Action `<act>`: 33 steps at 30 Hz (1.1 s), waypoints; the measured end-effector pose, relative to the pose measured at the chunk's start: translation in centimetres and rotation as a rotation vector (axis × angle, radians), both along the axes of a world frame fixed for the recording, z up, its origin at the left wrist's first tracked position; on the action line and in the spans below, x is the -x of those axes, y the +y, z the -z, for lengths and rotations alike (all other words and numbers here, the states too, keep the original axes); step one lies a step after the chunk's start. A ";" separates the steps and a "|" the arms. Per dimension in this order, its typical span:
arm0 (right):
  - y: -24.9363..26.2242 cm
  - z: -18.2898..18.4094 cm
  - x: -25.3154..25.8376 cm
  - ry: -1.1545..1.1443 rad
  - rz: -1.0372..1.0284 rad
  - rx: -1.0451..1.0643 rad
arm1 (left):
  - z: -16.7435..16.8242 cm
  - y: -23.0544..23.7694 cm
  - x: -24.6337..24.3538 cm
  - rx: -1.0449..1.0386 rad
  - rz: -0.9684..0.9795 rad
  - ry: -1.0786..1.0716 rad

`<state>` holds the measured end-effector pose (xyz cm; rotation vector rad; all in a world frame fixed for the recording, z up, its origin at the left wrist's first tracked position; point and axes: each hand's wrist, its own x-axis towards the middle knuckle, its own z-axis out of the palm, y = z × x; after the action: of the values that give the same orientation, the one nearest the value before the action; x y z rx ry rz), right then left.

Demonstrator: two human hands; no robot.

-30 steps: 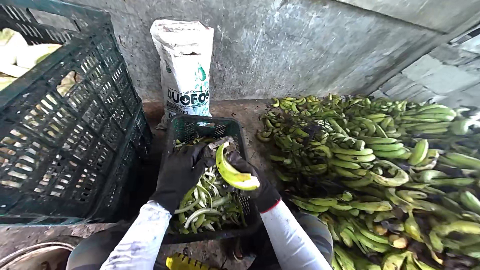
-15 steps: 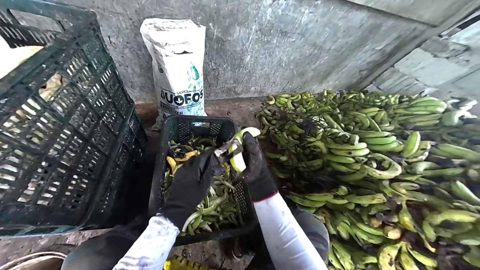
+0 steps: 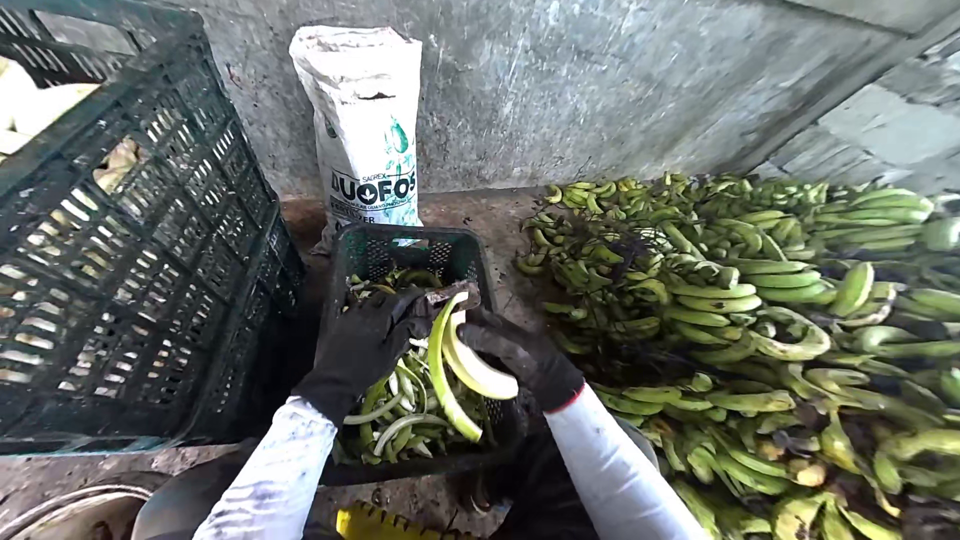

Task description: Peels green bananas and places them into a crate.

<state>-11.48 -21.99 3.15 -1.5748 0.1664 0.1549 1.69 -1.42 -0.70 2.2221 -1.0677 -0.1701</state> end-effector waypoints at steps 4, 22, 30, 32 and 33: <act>-0.7 0.1 0.9 0.134 -0.216 0.043 | 0.7 -0.9 -0.7 -0.136 0.033 0.054; -3.9 4.9 -2.2 -0.479 0.491 -1.122 | 2.1 -5.2 4.9 0.248 -0.052 -0.284; -3.1 3.5 -0.9 -0.190 0.391 -0.719 | 1.1 -4.5 4.6 0.088 -0.020 -0.234; -2.1 3.9 -0.7 -0.112 0.550 -0.506 | 1.2 -4.6 5.1 0.016 -0.032 -0.156; -1.7 4.0 -0.6 -0.104 0.559 -0.385 | 0.9 -4.6 5.1 -0.023 -0.043 -0.034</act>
<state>-10.88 -23.70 -0.88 -1.1018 0.4591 -0.3165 -3.38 -6.04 -1.55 2.2737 -1.0394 -0.1269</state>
